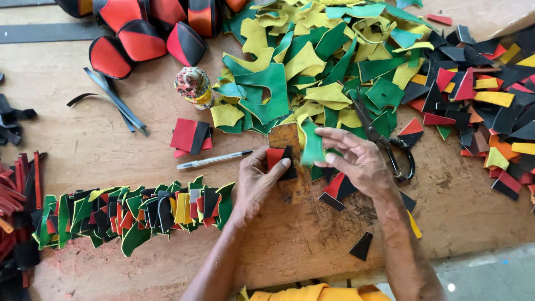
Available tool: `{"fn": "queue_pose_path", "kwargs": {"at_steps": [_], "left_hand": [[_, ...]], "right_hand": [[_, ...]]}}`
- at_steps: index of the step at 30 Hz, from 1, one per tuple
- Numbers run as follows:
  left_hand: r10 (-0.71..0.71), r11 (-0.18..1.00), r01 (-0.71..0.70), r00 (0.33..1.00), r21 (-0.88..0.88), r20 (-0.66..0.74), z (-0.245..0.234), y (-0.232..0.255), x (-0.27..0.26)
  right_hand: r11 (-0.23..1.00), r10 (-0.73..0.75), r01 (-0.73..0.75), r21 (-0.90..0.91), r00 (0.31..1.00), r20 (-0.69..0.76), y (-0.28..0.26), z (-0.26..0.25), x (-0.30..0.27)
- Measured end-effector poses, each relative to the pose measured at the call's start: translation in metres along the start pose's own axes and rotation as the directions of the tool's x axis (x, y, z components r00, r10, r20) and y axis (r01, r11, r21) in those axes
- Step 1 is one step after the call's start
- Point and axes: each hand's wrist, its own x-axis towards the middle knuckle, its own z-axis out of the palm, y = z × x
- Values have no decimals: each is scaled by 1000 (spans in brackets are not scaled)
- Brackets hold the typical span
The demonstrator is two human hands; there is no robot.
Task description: The person uses shears to cut small pieces of green, yellow, red, and black leather on a wooden workbench. They repeatedly pick up pieces, trim them to shape, and place them into a growing stack of cut pieces.
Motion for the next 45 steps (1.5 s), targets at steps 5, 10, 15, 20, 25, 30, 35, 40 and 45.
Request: {"fn": "queue_pose_path", "kwargs": {"at_steps": [5, 10, 15, 20, 25, 30, 35, 40, 45], "left_hand": [[-37, 998, 36, 999, 58, 13, -1, 7, -2], [-61, 998, 60, 997, 30, 54, 1, 10, -2], [-40, 998, 36, 998, 57, 58, -1, 9, -2], [-67, 998, 66, 996, 25, 60, -1, 8, -2], [-57, 998, 55, 996, 35, 67, -1, 6, -1], [-46, 997, 42, 997, 68, 58, -1, 6, 0], [-50, 998, 46, 997, 50, 67, -2, 8, -1], [-40, 998, 37, 997, 48, 67, -1, 9, -1], [-15, 996, 19, 998, -87, 57, 4, 5, -2]], "right_hand": [[936, -251, 212, -280, 961, -111, 12, 7, -6], [914, -154, 84, -397, 977, -148, 17, 14, -5], [915, -196, 146, -377, 976, -96, 13, 22, 0], [897, -75, -1, -442, 985, -154, 5, 29, 2], [883, -192, 131, -450, 977, -91, -4, 33, 4], [876, -169, 104, -471, 981, -99, -11, 34, 5], [827, -163, 73, -557, 980, -113, -12, 34, 6], [879, -171, 101, -466, 979, -110, -13, 35, 6], [818, -169, 67, -571, 978, -126, -14, 34, 5]]}}
